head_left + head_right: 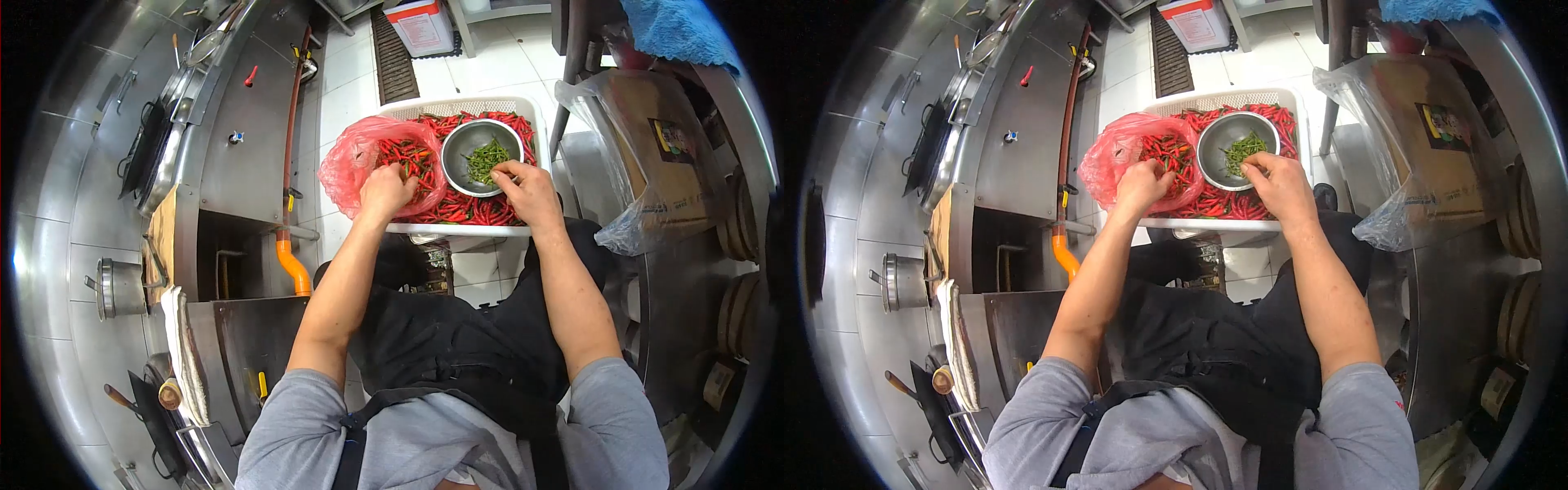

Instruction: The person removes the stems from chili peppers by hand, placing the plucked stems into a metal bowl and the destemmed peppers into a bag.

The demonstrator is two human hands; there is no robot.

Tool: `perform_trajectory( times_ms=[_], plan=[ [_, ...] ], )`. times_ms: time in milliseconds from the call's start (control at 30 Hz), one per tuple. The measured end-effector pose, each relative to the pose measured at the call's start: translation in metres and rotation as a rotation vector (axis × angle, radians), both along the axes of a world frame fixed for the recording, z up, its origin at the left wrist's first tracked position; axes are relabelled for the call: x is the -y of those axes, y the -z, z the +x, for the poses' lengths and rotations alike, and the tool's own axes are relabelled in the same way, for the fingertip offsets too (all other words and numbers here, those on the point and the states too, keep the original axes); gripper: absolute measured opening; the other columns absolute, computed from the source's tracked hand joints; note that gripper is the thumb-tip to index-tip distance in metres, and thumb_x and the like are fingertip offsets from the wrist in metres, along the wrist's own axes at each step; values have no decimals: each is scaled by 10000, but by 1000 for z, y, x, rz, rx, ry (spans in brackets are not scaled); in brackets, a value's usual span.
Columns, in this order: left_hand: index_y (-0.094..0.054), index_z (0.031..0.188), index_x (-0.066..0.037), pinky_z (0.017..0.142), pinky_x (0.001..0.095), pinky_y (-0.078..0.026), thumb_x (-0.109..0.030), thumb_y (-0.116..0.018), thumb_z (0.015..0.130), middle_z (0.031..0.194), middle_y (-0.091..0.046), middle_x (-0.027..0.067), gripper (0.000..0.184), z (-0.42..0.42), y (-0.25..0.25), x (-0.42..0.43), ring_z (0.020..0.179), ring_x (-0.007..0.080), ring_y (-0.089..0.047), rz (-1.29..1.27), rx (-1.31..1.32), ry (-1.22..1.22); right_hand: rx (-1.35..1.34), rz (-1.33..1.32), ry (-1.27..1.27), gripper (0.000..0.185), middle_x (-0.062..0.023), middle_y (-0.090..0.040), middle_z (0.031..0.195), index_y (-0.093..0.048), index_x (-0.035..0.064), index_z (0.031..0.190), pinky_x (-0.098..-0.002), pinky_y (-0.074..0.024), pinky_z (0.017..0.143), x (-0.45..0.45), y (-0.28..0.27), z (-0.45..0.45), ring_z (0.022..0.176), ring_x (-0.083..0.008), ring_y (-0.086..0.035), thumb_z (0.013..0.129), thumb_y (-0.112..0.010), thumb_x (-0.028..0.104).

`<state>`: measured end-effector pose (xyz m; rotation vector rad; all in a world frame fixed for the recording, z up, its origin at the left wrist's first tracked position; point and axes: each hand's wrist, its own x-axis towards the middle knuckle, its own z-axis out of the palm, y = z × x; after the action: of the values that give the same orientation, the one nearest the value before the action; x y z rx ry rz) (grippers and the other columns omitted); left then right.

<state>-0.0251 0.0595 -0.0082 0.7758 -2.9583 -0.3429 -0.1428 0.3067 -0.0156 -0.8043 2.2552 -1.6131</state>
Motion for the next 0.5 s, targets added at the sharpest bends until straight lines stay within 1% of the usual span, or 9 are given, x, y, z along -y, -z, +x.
perform_trajectory(
  times_ms=[67,100,133,200,233,267,333,367,500],
  plan=[
    [-652,1033,8,878,464,-520,-406,-656,804,1024,-672,246,473,-13,-7,-16,982,376,-662,-55,278,-208,-16,-2,3,210,-162,-704,845,-715,20,953,-365,-514,684,0,1,-1,733,-282,-677,852,-666,197],
    [-631,1081,17,884,472,-523,-408,-637,808,1024,-674,255,504,-16,-4,-16,1001,387,-661,-68,304,-220,-33,-4,-1,210,-162,-704,847,-715,20,953,-365,-514,688,0,2,-1,737,-284,-677,853,-663,197],
    [-631,1081,17,884,472,-523,-408,-637,808,1024,-674,255,504,-18,3,-12,1001,387,-661,-68,308,-215,-29,-3,4,210,-162,-704,847,-715,20,953,-365,-514,688,-1,2,-1,737,-284,-677,853,-663,197],
    [-635,1079,15,874,474,-528,-326,-620,811,1043,-670,253,434,-21,11,5,991,389,-663,-114,288,-270,-40,-39,-11,213,-163,-703,848,-714,16,952,-364,-513,692,-2,0,-1,736,-285,-674,854,-657,197],
    [-632,1087,12,865,482,-533,-251,-591,812,1044,-669,254,383,-21,6,11,992,395,-661,-128,290,-259,-21,-55,-17,216,-168,-701,852,-712,11,951,-360,-511,698,-3,-1,-2,742,-285,-674,852,-656,195],
    [-632,1087,12,865,482,-533,-251,-591,812,1044,-669,254,383,-20,5,19,992,395,-661,-130,293,-258,-17,-57,-15,216,-168,-701,852,-712,11,951,-360,-511,698,-4,0,-3,742,-285,-674,852,-656,195],
    [-636,1095,-12,863,484,-532,-196,-567,816,1021,-673,251,341,-15,15,43,989,413,-655,-113,208,-252,-95,-91,-3,211,-130,-703,767,-715,5,958,-310,-491,558,-3,2,-4,573,-179,-633,865,-669,189],
    [-641,1103,-42,870,481,-525,-178,-561,824,982,-683,239,321,-11,21,53,989,409,-653,-121,154,-209,-92,-94,-4,211,-130,-703,767,-715,5,958,-310,-491,558,-2,1,-4,573,-179,-633,865,-669,189],
    [-640,1107,-54,871,478,-521,-181,-579,822,999,-681,233,318,-8,20,65,986,392,-654,-5,133,-137,-62,-135,-27,199,-115,-686,727,-712,-2,951,-296,-461,505,-1,0,-2,516,-146,-596,868,-671,174]
  ],
)
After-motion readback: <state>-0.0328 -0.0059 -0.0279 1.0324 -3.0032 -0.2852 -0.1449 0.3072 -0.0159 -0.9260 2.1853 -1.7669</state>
